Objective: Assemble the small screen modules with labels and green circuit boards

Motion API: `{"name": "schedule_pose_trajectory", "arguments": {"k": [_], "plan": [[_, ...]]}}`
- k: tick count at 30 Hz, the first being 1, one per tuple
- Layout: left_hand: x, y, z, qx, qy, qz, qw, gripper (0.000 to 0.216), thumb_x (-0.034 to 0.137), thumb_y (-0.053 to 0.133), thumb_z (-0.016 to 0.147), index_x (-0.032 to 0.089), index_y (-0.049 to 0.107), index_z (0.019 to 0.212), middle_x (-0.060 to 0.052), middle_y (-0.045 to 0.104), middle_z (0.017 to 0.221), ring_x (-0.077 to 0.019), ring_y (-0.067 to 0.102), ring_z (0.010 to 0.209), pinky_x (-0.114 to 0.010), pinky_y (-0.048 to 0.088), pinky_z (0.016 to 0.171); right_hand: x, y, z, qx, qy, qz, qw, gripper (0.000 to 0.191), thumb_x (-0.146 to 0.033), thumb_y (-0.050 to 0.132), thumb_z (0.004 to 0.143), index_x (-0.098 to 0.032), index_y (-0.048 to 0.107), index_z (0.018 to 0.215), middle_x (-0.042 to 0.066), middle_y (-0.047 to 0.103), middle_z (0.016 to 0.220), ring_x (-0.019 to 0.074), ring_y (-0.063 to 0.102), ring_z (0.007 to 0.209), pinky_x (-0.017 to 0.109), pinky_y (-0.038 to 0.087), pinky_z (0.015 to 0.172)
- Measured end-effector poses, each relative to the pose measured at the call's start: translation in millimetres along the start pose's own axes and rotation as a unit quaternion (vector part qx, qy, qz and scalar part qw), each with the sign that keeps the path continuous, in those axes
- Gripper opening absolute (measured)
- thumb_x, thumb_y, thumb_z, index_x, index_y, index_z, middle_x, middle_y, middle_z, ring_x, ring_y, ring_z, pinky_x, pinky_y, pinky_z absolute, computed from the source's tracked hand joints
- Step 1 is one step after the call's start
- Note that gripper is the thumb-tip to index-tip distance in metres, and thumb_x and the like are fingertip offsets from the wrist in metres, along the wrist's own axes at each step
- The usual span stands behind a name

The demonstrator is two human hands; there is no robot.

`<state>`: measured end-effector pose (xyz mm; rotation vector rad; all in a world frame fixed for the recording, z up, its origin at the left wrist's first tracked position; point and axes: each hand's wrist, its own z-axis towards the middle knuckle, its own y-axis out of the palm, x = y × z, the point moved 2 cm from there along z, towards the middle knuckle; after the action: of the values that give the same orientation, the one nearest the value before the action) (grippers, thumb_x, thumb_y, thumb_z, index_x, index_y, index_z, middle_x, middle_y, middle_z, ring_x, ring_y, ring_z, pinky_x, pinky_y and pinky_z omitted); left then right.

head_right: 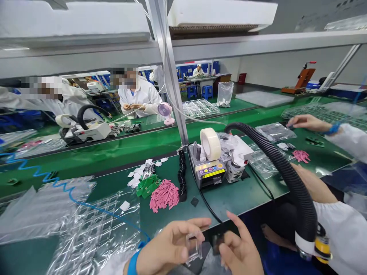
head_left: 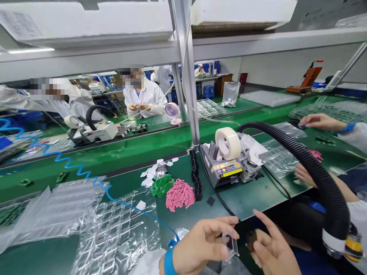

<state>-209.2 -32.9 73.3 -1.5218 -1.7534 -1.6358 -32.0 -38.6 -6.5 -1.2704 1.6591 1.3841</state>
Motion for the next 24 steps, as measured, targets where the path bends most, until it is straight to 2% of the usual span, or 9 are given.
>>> {"name": "schedule_pose_trajectory", "arguments": {"k": [2,5,8,11,14,15,17,20,24], "plan": [[7.9,-6.4,-13.9,-0.031,0.029,0.004,0.999,0.039,0.042,0.081,0.049,0.02,0.074,0.08,-0.01,0.053,0.129,-0.0302,0.042,0.125,-0.039,0.029,0.103,-14.8,37.0,6.3,-0.054,-0.027,0.027,0.998,0.074,-0.04,0.078,0.064,-0.029,0.035,0.122,-0.009,0.05,0.05,0.0072,0.045,0.04,0.016,0.037,0.041],[15.3,-16.4,-31.3,-0.033,0.06,-0.003,0.998,0.037,0.046,0.08,0.05,0.024,0.075,0.079,-0.009,0.054,0.127,-0.0312,0.053,0.113,-0.045,0.036,0.098,-26.1,81.4,12.1,-0.113,-0.006,0.042,0.993,0.073,-0.037,0.078,0.065,-0.026,0.035,0.122,-0.007,0.054,0.053,0.0059,0.043,0.038,0.014,0.033,0.037],[22.2,-27.6,-48.4,0.008,0.093,0.004,0.996,0.034,0.048,0.078,0.051,0.026,0.075,0.077,-0.009,0.057,0.121,-0.03,0.059,0.101,-0.048,0.04,0.093,-20.3,109.6,11.7,-0.151,0.01,0.05,0.987,0.068,-0.039,0.078,0.064,-0.025,0.04,0.119,-0.007,0.053,0.053,0.0052,0.04,0.037,0.014,0.031,0.036],[28.4,-40.4,-62.3,0.051,0.12,0.005,0.991,0.032,0.049,0.078,0.051,0.027,0.075,0.073,-0.009,0.058,0.118,-0.0318,0.054,0.109,-0.048,0.04,0.095,-12.5,125.6,9.2,-0.176,0.002,0.009,0.984,0.059,-0.045,0.076,0.066,-0.026,0.047,0.112,-0.008,0.05,0.051,0.0065,0.041,0.037,0.016,0.034,0.037],[31.8,-53.8,-71.3,0.041,0.128,0.004,0.991,0.031,0.049,0.079,0.049,0.026,0.076,0.07,-0.01,0.059,0.114,-0.0317,0.053,0.11,-0.048,0.038,0.097,-26.7,134.4,7.6,-0.107,-0.153,-0.133,0.973,0.04,-0.049,0.069,0.072,-0.028,0.056,0.103,-0.003,0.055,0.062,0.0126,0.051,0.05,0.024,0.044,0.048],[32.6,-57.8,-73.6,0.03,0.134,-0.001,0.991,0.03,0.048,0.079,0.051,0.026,0.076,0.071,-0.01,0.059,0.113,-0.0308,0.054,0.108,-0.047,0.038,0.097,-36.9,138.2,6.4,-0.08,-0.236,-0.197,0.948,0.03,-0.048,0.067,0.075,-0.028,0.058,0.096,0.0,0.057,0.067,0.0151,0.054,0.057,0.026,0.045,0.052],[34.9,-64.0,-78.0,-0.001,0.167,-0.015,0.986,0.025,0.043,0.077,0.057,0.027,0.076,0.075,-0.009,0.057,0.115,-0.0283,0.057,0.103,-0.045,0.04,0.096,-58.2,150.0,3.0,-0.073,-0.389,-0.322,0.86,0.015,-0.041,0.063,0.08,-0.026,0.059,0.082,0.001,0.058,0.071,0.0174,0.056,0.065,0.03,0.046,0.06],[39.1,-68.2,-85.3,-0.037,0.22,-0.022,0.974,0.021,0.03,0.076,0.062,0.027,0.076,0.083,-0.009,0.056,0.116,-0.0267,0.058,0.102,-0.042,0.039,0.097,-78.3,171.0,-0.2,-0.118,-0.508,-0.422,0.742,0.018,-0.029,0.053,0.088,-0.023,0.055,0.072,-0.001,0.055,0.064,0.0154,0.054,0.063,0.032,0.044,0.069],[41.0,-71.6,-94.0,-0.042,0.234,-0.024,0.971,0.026,0.019,0.074,0.065,0.028,0.074,0.09,-0.009,0.057,0.117,-0.0278,0.057,0.105,-0.042,0.038,0.098,-78.8,186.4,0.4,-0.131,-0.517,-0.447,0.718,0.024,-0.026,0.045,0.093,-0.021,0.05,0.07,-0.003,0.054,0.061,0.0132,0.053,0.062,0.031,0.042,0.073]]}}
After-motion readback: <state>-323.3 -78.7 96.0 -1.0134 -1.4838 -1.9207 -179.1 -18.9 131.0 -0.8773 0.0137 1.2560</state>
